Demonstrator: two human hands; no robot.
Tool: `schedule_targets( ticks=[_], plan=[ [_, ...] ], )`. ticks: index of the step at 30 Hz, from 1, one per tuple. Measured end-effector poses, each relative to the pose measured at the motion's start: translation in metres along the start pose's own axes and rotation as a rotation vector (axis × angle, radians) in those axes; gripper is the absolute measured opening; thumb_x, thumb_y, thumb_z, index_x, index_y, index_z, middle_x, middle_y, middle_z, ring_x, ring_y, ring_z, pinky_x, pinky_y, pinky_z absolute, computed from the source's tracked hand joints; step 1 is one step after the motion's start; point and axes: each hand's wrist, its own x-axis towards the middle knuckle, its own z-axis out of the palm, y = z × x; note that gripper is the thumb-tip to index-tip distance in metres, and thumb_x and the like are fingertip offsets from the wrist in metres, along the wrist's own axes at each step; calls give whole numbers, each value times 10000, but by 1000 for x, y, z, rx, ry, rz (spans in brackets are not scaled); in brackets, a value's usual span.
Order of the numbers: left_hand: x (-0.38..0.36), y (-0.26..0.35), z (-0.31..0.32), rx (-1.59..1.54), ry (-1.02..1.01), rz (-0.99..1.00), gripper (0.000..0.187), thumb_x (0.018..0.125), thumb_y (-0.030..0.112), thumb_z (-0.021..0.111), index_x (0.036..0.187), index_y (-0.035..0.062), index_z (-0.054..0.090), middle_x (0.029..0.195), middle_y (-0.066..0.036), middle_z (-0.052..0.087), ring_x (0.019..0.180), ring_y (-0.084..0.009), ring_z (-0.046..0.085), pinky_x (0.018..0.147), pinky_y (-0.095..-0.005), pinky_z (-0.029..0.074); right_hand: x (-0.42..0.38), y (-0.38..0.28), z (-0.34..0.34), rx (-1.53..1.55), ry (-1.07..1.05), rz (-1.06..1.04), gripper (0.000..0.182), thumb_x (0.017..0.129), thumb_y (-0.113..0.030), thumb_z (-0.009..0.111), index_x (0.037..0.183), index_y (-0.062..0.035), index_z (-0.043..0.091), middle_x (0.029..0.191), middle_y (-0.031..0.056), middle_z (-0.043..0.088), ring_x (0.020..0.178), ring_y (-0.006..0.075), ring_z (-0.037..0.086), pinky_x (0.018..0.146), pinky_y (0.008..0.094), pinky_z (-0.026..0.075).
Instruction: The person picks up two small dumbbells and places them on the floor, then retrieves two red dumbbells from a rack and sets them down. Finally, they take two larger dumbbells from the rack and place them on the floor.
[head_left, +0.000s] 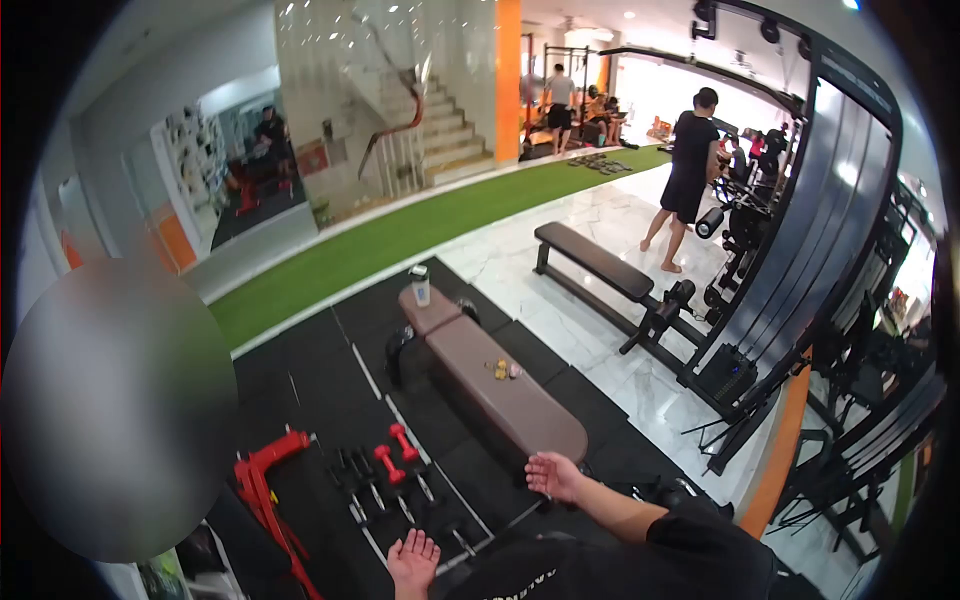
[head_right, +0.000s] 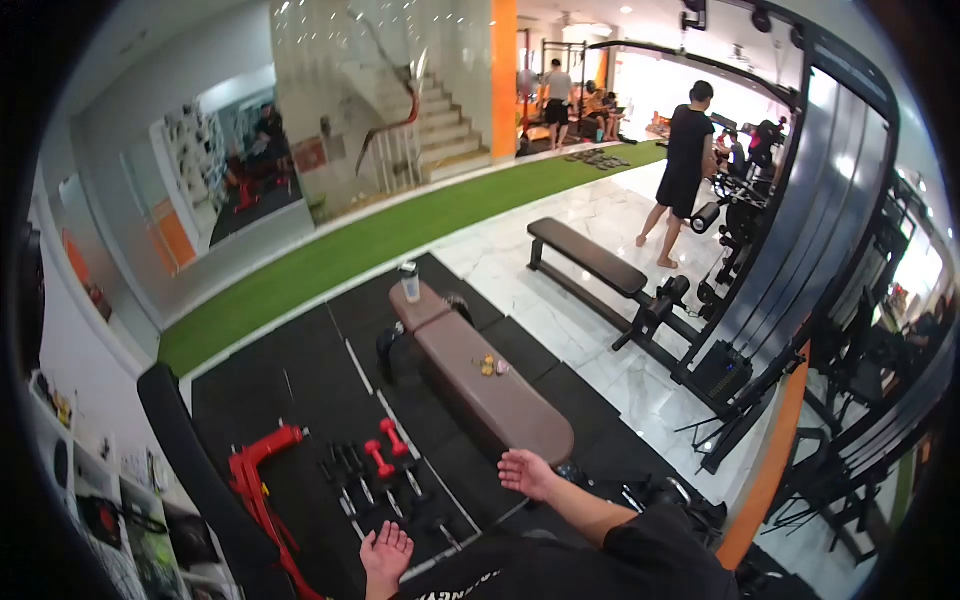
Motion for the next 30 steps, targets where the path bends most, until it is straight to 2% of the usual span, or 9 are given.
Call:
schedule_targets(
  ticks=[3, 4, 6, 9, 21, 25, 26, 28, 30],
  plan=[
    [-16, 4, -44, -98, -12, 25, 429, 853, 352, 530, 1183, 81, 572, 1147, -76, 622, 1028, -274, 585, 922, -473, 455, -6, 8, 27, -57, 31, -9, 270, 899, -311, 535, 890, -60, 635, 860, 103, 664, 782, 247, 632, 731, 407, 518],
    [-28, 5, -33, -73, 18, 67, 455, 861, 352, 526, 1219, 72, 548, 1182, -70, 603, 1053, -275, 569, 941, -449, 444, -11, 7, 33, -148, -31, 25, 260, 880, -298, 549, 858, -57, 643, 817, 100, 662, 738, 241, 628, 710, 399, 516],
    [-41, 16, -48, -79, 10, 102, 431, 878, 338, 510, 1208, 66, 560, 1163, -79, 617, 1029, -281, 583, 944, -448, 439, -12, 19, 51, -108, 141, -47, 206, 844, -288, 584, 843, -90, 642, 781, 80, 651, 720, 232, 625, 696, 391, 506],
    [-55, 39, -70, -143, -16, 153, 403, 885, 329, 500, 1180, 68, 582, 1139, -86, 631, 1013, -280, 593, 933, -451, 444, -12, 28, 66, -137, 188, -47, 208, 857, -329, 593, 913, -129, 609, 854, 39, 618, 790, 216, 588, 776, 395, 484],
    [-81, 67, -100, -282, 22, 321, 364, 878, 321, 497, 1098, 63, 630, 1072, -88, 664, 966, -265, 616, 898, -429, 459, 27, 59, 136, -314, 98, 93, 217, 872, -320, 592, 947, -116, 602, 880, 39, 638, 813, 212, 600, 767, 373, 480],
    [-85, 59, -93, -401, -92, 273, 341, 885, 282, 511, 1110, 50, 619, 1068, -112, 664, 981, -286, 621, 888, -447, 477, 47, 62, 145, -340, -3, 167, 204, 869, -331, 605, 948, -144, 603, 883, 20, 639, 813, 198, 602, 759, 361, 487],
    [-84, 58, -86, -513, -227, 238, 326, 853, 245, 531, 1088, 40, 625, 1060, -130, 669, 991, -290, 622, 898, -441, 479, 52, 62, 150, -322, -4, 177, 210, 877, -335, 596, 953, -140, 606, 880, 25, 637, 812, 206, 601, 757, 367, 487],
    [-76, 59, -90, -412, -254, 236, 331, 803, 194, 533, 1062, 14, 633, 1071, -154, 667, 1003, -302, 623, 923, -430, 475, 62, 60, 164, -330, -9, 203, 225, 886, -359, 586, 943, -142, 594, 860, 24, 618, 795, 209, 586, 744, 367, 484],
    [-62, 55, -99, -384, -324, 194, 369, 846, 215, 510, 1134, 12, 619, 1130, -163, 652, 1044, -318, 613, 957, -458, 456, 82, 56, 161, -352, -33, 216, 210, 885, -366, 570, 888, -157, 571, 805, 17, 593, 750, 197, 562, 723, 364, 475]
  ],
)
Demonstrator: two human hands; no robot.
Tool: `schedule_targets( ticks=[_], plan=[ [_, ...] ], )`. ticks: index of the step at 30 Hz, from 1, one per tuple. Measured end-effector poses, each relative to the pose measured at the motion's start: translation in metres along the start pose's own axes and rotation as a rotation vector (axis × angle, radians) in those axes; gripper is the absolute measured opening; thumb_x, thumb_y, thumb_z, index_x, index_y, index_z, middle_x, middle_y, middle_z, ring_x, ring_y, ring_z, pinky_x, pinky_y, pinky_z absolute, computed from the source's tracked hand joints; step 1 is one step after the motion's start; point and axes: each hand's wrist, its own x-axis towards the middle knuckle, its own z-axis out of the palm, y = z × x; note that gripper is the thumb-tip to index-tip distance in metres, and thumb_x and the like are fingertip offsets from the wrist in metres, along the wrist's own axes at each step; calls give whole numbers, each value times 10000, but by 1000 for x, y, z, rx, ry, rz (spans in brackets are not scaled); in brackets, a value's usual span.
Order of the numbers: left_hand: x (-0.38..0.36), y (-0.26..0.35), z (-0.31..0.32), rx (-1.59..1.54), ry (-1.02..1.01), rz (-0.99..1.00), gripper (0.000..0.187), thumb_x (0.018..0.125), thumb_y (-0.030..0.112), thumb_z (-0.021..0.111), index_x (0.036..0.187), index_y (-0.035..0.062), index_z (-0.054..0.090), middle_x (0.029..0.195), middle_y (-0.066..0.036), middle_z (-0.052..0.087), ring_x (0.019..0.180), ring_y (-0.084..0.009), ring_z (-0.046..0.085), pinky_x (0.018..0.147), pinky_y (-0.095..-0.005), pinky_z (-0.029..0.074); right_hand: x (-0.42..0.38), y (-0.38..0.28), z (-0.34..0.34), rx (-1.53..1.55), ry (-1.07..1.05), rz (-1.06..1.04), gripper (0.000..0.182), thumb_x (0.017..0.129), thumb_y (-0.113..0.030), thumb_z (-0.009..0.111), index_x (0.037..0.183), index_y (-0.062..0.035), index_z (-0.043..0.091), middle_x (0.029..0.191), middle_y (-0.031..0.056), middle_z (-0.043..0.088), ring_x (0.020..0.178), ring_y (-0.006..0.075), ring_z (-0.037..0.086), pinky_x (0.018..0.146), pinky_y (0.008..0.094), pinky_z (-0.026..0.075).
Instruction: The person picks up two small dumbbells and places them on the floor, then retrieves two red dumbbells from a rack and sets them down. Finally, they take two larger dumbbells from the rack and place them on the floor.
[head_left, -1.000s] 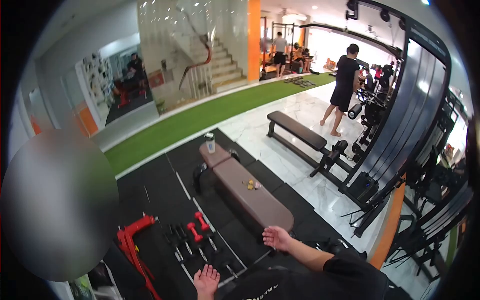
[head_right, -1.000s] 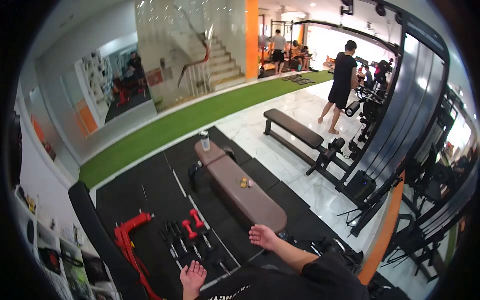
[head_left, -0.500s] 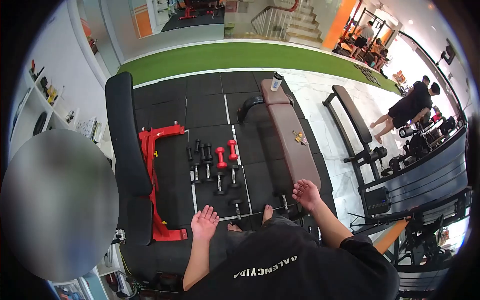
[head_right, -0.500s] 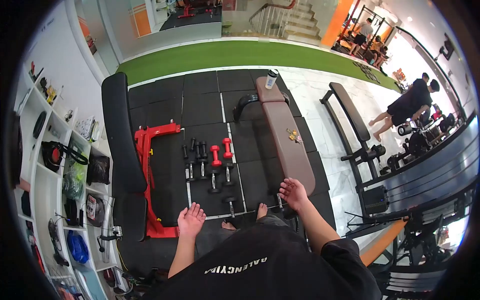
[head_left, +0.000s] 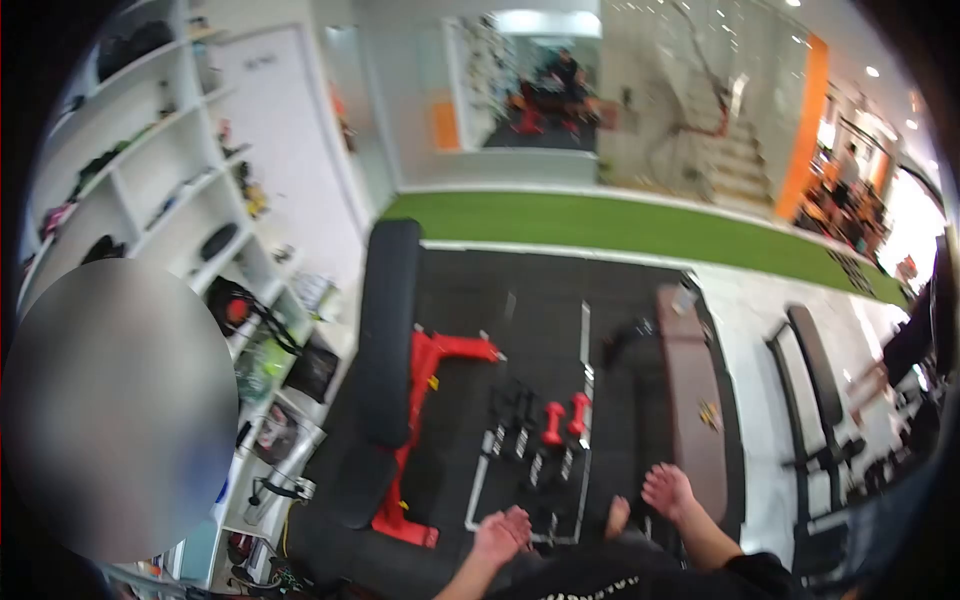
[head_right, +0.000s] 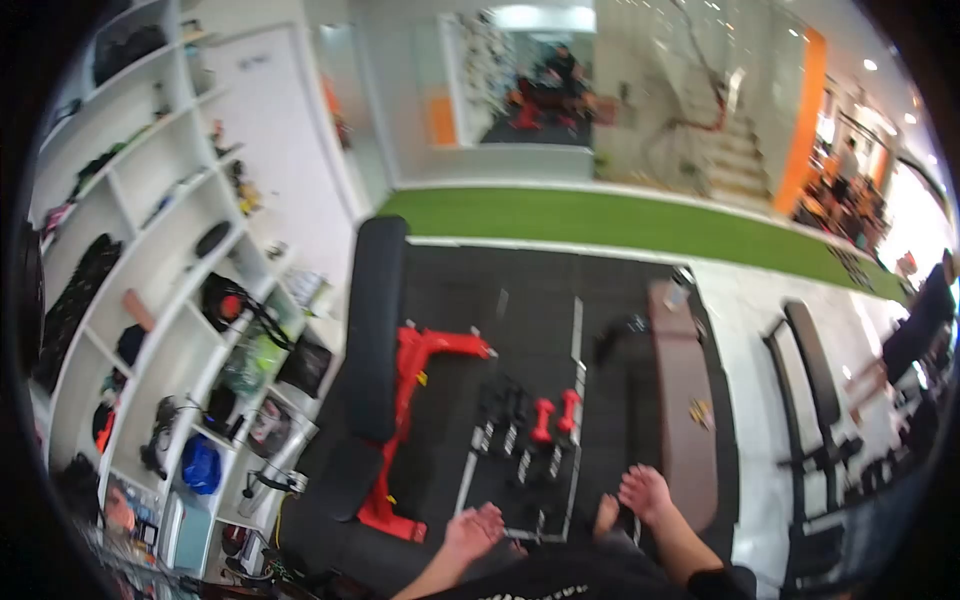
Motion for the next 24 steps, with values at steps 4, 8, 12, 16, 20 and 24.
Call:
schedule_targets(
  ticks=[4, 8, 12, 16, 20, 24],
  plan=[
    [40, -1, -5, 104, 84, 12, 402, 898, 249, 481, 1206, 12, 585, 1198, -153, 626, 1082, -322, 598, 991, -476, 429, 37, -24, -9, 7, 48, -3, 227, 833, -359, 597, 884, -138, 604, 813, 47, 622, 775, 245, 577, 727, 405, 471],
    [97, -10, 25, 174, 173, 29, 408, 900, 261, 480, 1203, 8, 582, 1210, -157, 616, 1106, -327, 580, 1013, -472, 407, 86, -61, -29, 62, -7, 37, 218, 829, -351, 601, 866, -137, 614, 818, 49, 620, 783, 252, 560, 744, 433, 469],
    [168, -27, 49, 211, 226, 87, 403, 912, 269, 462, 1195, 6, 579, 1212, -152, 615, 1136, -321, 565, 1023, -477, 400, 138, -110, -75, 200, -231, 127, 214, 862, -324, 562, 815, -119, 600, 791, 58, 629, 742, 236, 575, 726, 393, 475],
    [259, -76, 120, 259, 307, 152, 390, 904, 301, 471, 1150, 29, 602, 1126, -128, 643, 1041, -306, 596, 947, -469, 441, 147, -188, -92, 180, -1, 164, 214, 905, -315, 523, 776, -150, 563, 692, 12, 535, 684, 221, 513, 697, 379, 448],
    [342, -117, 169, 311, 215, 61, 390, 908, 292, 470, 1172, 31, 590, 1157, -128, 632, 1055, -302, 595, 951, -458, 445, 192, -238, -159, 201, -121, 250, 221, 900, -302, 508, 739, -156, 550, 649, 8, 511, 651, 222, 503, 682, 374, 442],
    [373, -137, 202, 333, 106, 27, 419, 928, 256, 454, 1265, 20, 532, 1256, -126, 585, 1137, -302, 560, 1018, -441, 407, 220, -280, -172, 199, -38, 254, 231, 887, -332, 514, 753, -154, 573, 677, 13, 551, 664, 218, 525, 679, 384, 454]
  ],
)
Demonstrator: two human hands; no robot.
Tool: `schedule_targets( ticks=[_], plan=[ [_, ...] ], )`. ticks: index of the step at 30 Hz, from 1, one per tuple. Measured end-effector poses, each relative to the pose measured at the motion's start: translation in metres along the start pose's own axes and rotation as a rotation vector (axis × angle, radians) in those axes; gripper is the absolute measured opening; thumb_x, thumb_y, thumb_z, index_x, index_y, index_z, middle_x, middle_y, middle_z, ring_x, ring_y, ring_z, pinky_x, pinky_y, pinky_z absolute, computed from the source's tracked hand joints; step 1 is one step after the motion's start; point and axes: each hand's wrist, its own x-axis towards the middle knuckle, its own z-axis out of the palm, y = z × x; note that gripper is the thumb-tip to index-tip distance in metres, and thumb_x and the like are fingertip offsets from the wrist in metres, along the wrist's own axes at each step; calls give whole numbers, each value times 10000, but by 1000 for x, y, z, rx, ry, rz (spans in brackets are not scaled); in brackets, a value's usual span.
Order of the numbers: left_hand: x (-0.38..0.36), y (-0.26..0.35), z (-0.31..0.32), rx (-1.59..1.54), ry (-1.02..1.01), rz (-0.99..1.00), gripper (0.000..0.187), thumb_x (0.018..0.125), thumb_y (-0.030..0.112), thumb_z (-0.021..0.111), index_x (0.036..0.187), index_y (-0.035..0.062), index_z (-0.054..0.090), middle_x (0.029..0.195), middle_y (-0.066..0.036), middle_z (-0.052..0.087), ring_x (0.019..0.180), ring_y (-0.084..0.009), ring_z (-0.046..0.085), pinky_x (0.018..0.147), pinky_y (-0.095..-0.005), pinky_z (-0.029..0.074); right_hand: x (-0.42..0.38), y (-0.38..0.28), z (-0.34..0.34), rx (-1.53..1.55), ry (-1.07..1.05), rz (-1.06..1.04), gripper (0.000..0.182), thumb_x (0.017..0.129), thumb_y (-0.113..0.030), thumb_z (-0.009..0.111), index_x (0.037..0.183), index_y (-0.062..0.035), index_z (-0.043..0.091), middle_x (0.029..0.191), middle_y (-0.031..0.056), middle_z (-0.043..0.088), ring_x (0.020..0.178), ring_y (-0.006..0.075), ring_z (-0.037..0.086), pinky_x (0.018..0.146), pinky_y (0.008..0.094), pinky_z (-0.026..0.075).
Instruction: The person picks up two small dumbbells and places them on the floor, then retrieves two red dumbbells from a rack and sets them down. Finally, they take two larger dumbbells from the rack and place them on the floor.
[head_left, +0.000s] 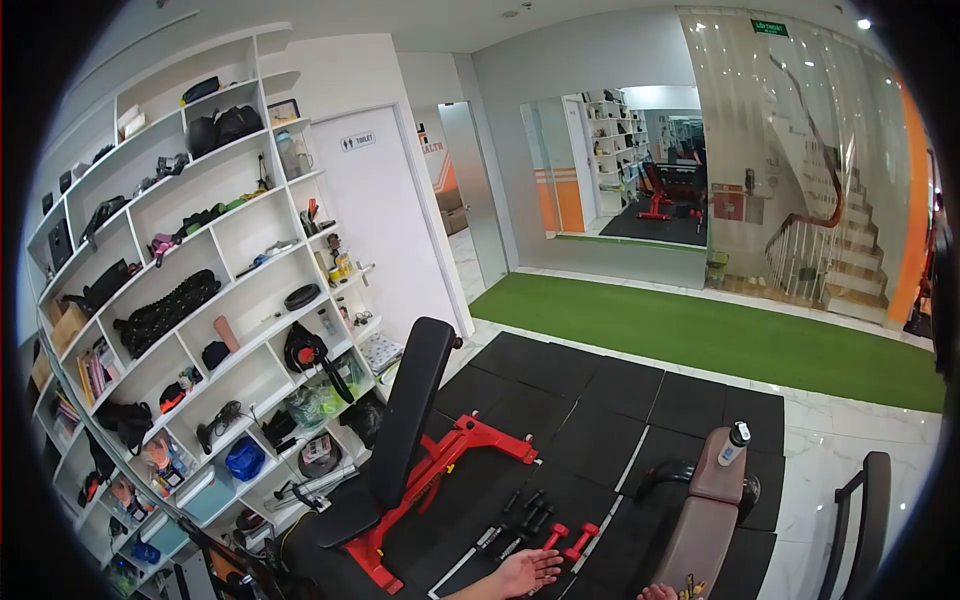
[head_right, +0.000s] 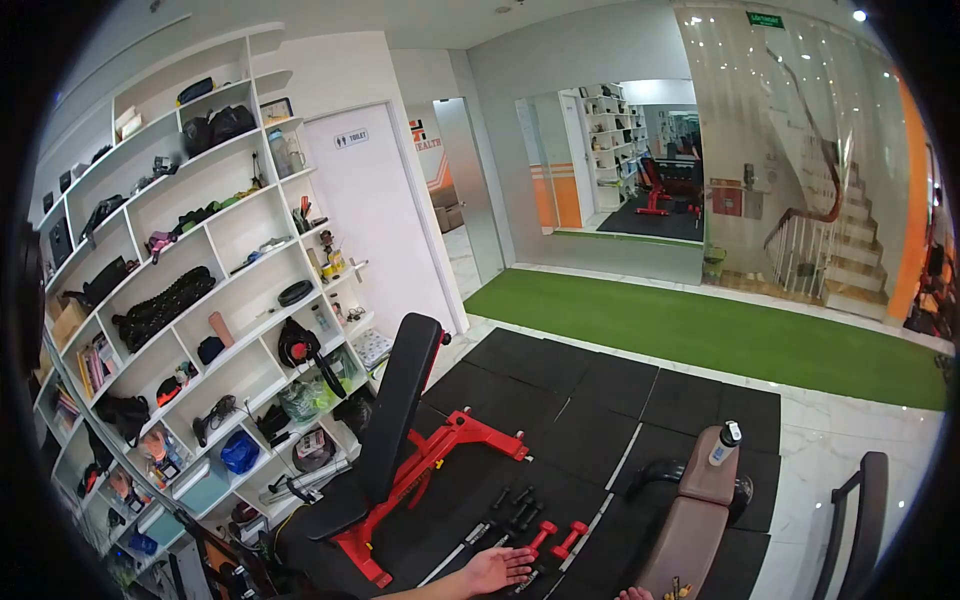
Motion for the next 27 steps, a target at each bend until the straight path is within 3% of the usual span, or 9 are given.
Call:
schedule_targets(
  ticks=[2, 4, 7, 10, 15, 17, 18, 22, 27],
  plan=[
    [2, -6, 14, 62, 99, 35, 408, 909, 266, 473, 1230, 31, 559, 1222, -124, 604, 1109, -302, 572, 1004, -450, 414, 2, -16, 15, 24, 2, -16, 228, 883, -339, 520, 773, -152, 591, 707, 17, 578, 685, 223, 544, 698, 391, 463],
    [-5, -3, 16, 57, 133, 84, 361, 873, 310, 514, 1084, 49, 645, 1081, -119, 676, 975, -305, 634, 878, -459, 495, 13, -24, 23, 54, -1, -37, 229, 880, -347, 526, 793, -151, 608, 737, 20, 605, 707, 228, 562, 717, 399, 473],
    [-3, 5, -6, 0, 263, 119, 368, 876, 310, 504, 1083, 40, 645, 1088, -123, 676, 968, -318, 634, 881, -453, 499, 37, -28, 31, 67, -84, -62, 225, 876, -350, 537, 850, -146, 627, 788, 28, 634, 743, 239, 583, 753, 423, 483],
    [0, 17, -18, -43, 218, 126, 368, 884, 308, 492, 1075, 34, 646, 1070, -135, 680, 962, -329, 635, 864, -461, 501, 59, -19, 40, 66, -216, 15, 211, 873, -334, 547, 888, -136, 620, 777, 29, 624, 738, 232, 577, 756, 429, 486],
    [21, 38, -20, -97, 182, 126, 352, 877, 295, 494, 1064, 38, 643, 1047, -140, 682, 970, -343, 633, 858, -476, 494, 57, -6, 91, -114, -107, 71, 199, 883, -322, 548, 857, -137, 619, 779, 29, 617, 732, 229, 572, 756, 421, 488],
    [34, 46, -22, -79, 159, 150, 361, 859, 308, 520, 1066, 39, 641, 1038, -128, 685, 949, -318, 639, 858, -465, 496, 74, -5, 97, -208, -197, 125, 193, 886, -316, 549, 890, -135, 617, 821, 39, 628, 761, 232, 578, 777, 419, 486],
    [41, 50, -25, -98, 160, 157, 357, 851, 312, 531, 1050, 39, 644, 1029, -124, 686, 941, -311, 640, 859, -463, 497, 80, -8, 99, -196, -395, 184, 193, 890, -311, 550, 902, -132, 621, 842, 44, 638, 771, 237, 586, 778, 420, 486],
    [60, 68, -26, -153, 159, 174, 313, 823, 292, 551, 982, 41, 652, 985, -121, 685, 903, -307, 640, 845, -472, 500, 64, -8, 145, -349, -101, 53, 203, 865, -326, 571, 883, -132, 629, 826, 44, 639, 736, 241, 580, 752, 417, 489],
    [59, 85, -20, -283, 121, 210, 302, 826, 267, 540, 981, 31, 647, 966, -134, 686, 889, -333, 639, 834, -515, 500, 67, -30, 173, -408, -98, 77, 179, 843, -298, 588, 886, -132, 640, 836, 49, 649, 795, 251, 602, 806, 419, 485]
  ],
)
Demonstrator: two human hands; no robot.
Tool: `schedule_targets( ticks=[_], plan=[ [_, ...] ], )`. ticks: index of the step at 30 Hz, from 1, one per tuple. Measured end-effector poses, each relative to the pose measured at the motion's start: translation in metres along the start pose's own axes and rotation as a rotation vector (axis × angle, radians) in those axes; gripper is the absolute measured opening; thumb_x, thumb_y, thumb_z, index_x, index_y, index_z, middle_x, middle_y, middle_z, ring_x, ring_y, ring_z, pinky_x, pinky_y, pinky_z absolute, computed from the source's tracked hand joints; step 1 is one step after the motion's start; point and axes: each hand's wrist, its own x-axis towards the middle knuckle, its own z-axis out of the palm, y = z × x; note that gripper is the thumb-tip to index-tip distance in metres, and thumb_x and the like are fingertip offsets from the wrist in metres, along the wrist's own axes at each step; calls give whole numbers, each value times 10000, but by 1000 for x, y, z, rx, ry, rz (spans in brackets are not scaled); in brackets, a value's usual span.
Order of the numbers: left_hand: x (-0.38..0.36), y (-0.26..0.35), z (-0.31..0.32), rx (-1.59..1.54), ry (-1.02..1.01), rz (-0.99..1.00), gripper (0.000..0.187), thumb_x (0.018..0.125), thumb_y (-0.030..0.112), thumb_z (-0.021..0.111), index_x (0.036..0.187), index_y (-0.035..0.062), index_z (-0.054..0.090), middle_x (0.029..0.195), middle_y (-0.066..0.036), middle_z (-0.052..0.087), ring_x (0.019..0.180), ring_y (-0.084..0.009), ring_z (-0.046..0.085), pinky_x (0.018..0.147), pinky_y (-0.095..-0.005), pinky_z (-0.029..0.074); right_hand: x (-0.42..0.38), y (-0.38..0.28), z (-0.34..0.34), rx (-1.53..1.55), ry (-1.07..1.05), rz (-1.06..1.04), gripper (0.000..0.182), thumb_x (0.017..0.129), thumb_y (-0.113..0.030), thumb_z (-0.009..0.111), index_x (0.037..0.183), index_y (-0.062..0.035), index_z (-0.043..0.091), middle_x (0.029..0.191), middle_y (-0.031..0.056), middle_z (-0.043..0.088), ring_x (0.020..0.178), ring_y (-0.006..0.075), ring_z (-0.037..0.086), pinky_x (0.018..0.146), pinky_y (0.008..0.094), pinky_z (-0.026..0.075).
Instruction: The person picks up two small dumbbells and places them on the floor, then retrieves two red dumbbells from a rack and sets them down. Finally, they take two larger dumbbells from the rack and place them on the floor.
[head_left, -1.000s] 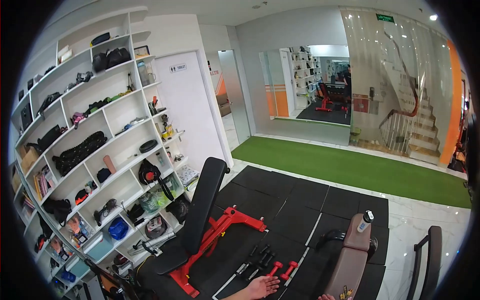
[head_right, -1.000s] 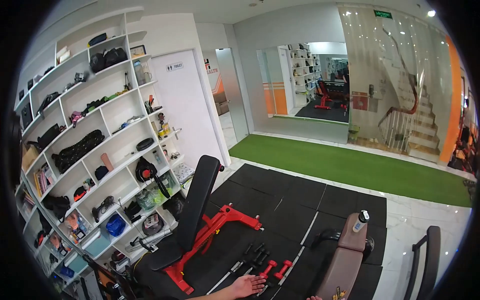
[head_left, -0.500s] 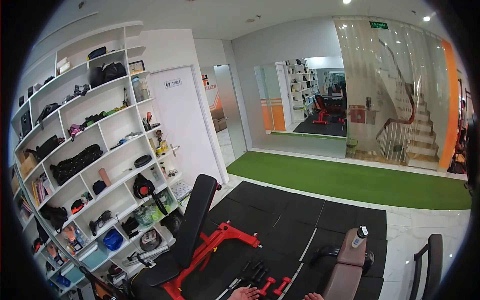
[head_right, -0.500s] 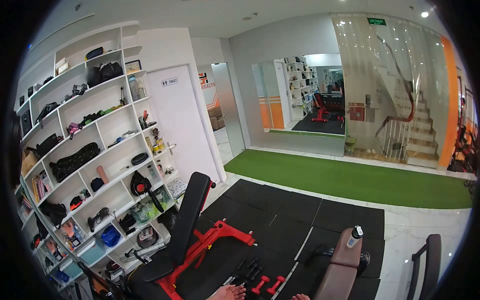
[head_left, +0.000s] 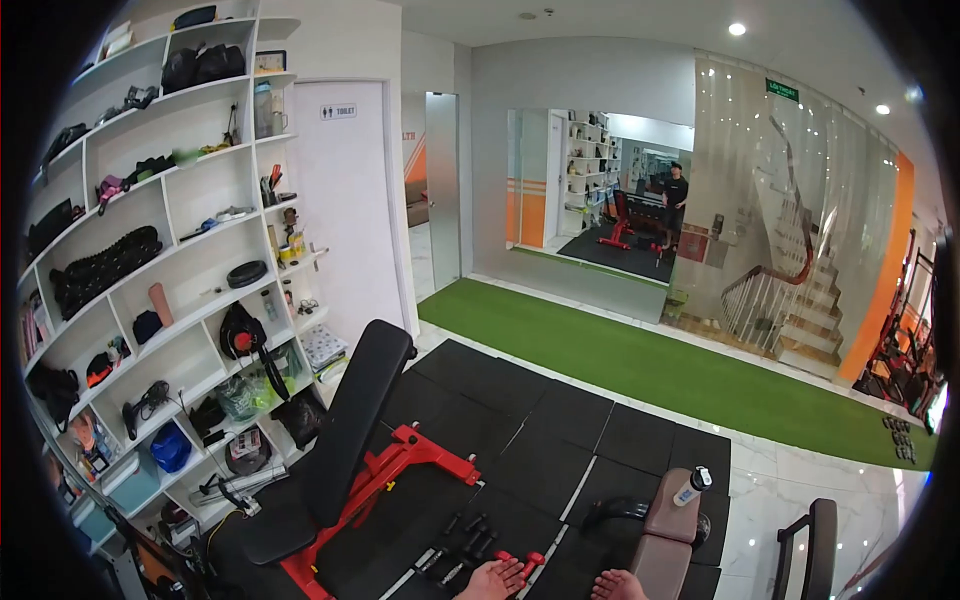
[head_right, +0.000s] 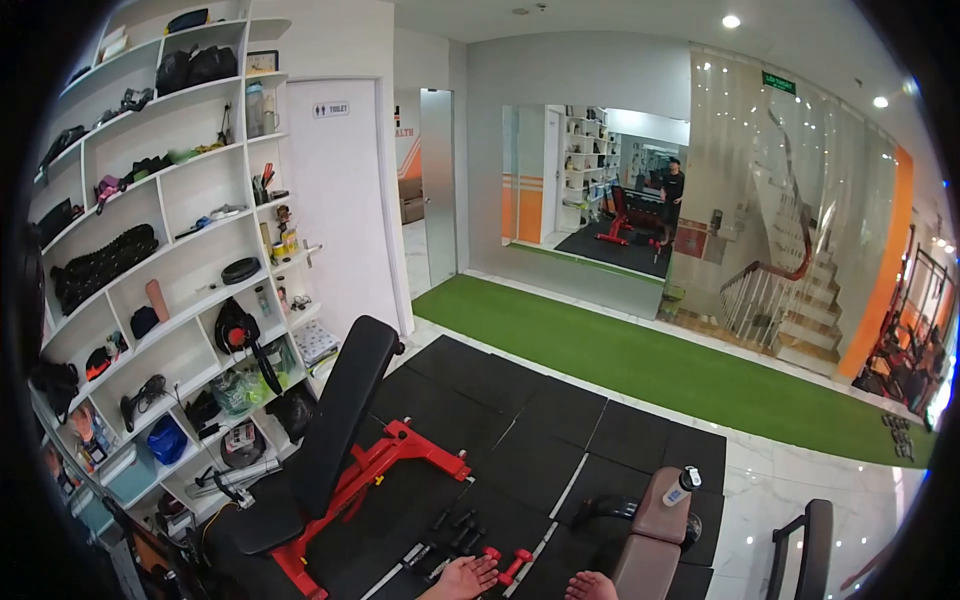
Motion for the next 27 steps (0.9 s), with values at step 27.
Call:
schedule_targets(
  ticks=[27],
  plan=[
    [82, 6, 43, 1, 287, 368, 392, 868, 343, 493, 1131, 75, 608, 1039, -96, 662, 941, -298, 603, 831, -446, 482, 182, -132, 37, -73, -461, 402, 165, 866, -225, 532, 859, -76, 603, 936, 124, 673, 838, 270, 613, 776, 382, 470]
  ],
)
